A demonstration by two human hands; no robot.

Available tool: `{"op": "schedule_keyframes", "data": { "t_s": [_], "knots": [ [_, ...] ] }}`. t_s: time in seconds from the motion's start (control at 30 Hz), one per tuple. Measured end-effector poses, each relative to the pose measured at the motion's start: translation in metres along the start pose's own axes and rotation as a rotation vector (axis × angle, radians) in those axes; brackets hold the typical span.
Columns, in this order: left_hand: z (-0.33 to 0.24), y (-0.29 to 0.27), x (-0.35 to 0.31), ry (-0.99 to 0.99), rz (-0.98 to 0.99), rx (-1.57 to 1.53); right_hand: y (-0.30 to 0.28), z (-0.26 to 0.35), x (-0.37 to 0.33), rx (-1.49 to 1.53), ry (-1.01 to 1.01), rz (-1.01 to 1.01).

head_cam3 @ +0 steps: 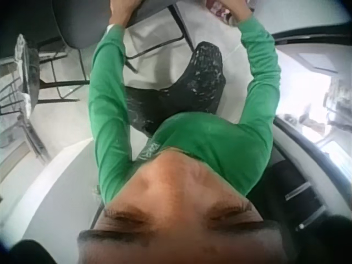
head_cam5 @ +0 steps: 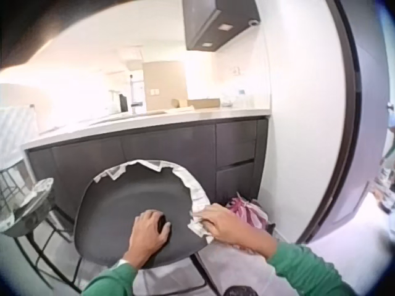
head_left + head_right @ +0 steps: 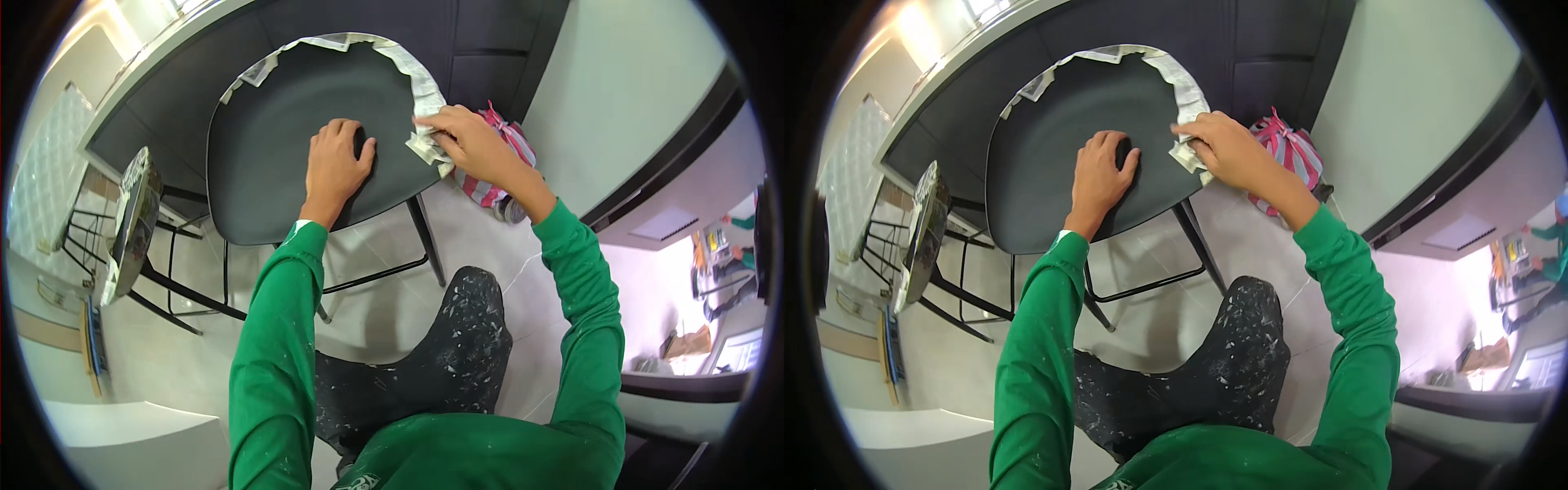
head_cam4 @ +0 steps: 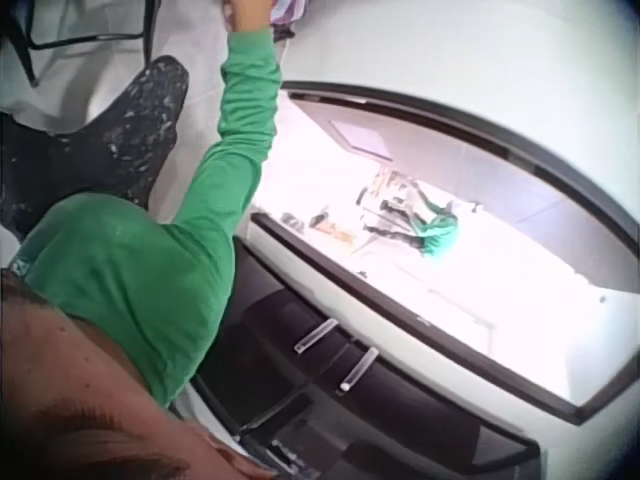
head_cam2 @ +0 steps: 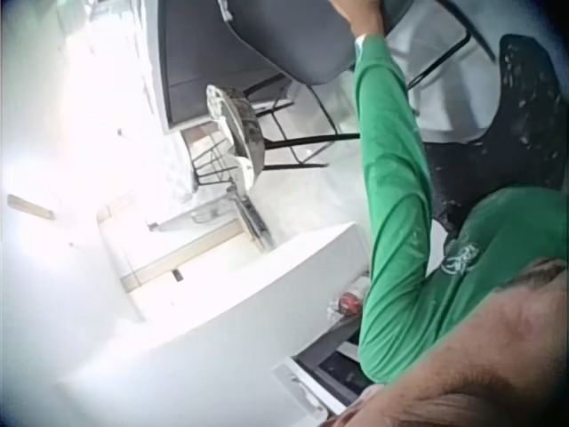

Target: The person peels off the newspaper and masking tape from the edges of the seats of two black chairs, using their hands to pull the paper away and balling it up.

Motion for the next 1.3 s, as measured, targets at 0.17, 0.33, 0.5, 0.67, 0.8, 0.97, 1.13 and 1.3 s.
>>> {"op": "schedule_keyframes", "data": {
  "t_s": [0.17, 0.33, 0.5, 0.67, 0.8, 0.97, 1.13, 1.3],
  "knots": [
    [0.004, -0.005, -0.003, -0.015, -0.043, -0.037, 0.017, 0.008, 0.040, -0.404, -0.180, 0.126],
    [0.006, -0.006, -0.005, -0.018, -0.069, -0.069, 0.026, 0.008, 0.059, -0.435, -0.186, 0.320],
    [0.006, -0.004, -0.005, -0.058, -0.054, -0.086, 0.029, 0.004, 0.059, -0.486, -0.287, 0.388],
    [0.007, -0.010, -0.005, -0.091, -0.021, -0.058, -0.010, 0.040, 0.045, -0.250, -0.218, 0.426],
    [0.004, -0.009, -0.006, -0.088, -0.033, -0.060, -0.040, 0.026, 0.007, 0.137, -0.097, 0.312],
    [0.004, -0.003, -0.004, -0.026, -0.088, -0.092, -0.044, -0.034, -0.033, 0.503, 0.265, 0.141],
    [0.012, -0.005, -0.005, -0.054, -0.026, -0.032, -0.019, -0.013, -0.045, -0.275, 0.039, 0.072],
    [0.006, 0.001, -0.002, -0.024, -0.026, -0.014, -0.038, 0.013, -0.047, -0.280, -0.050, -0.136]
  ]
}}
Point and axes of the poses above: each hand's wrist, its own x-axis towards the middle knuckle, its own y-axis out of the palm, z = x × y, the point moved 5 cm from there along x, towards the middle knuckle, and after that the axes turned 11 degrees about -x, right-handed, at the moved point
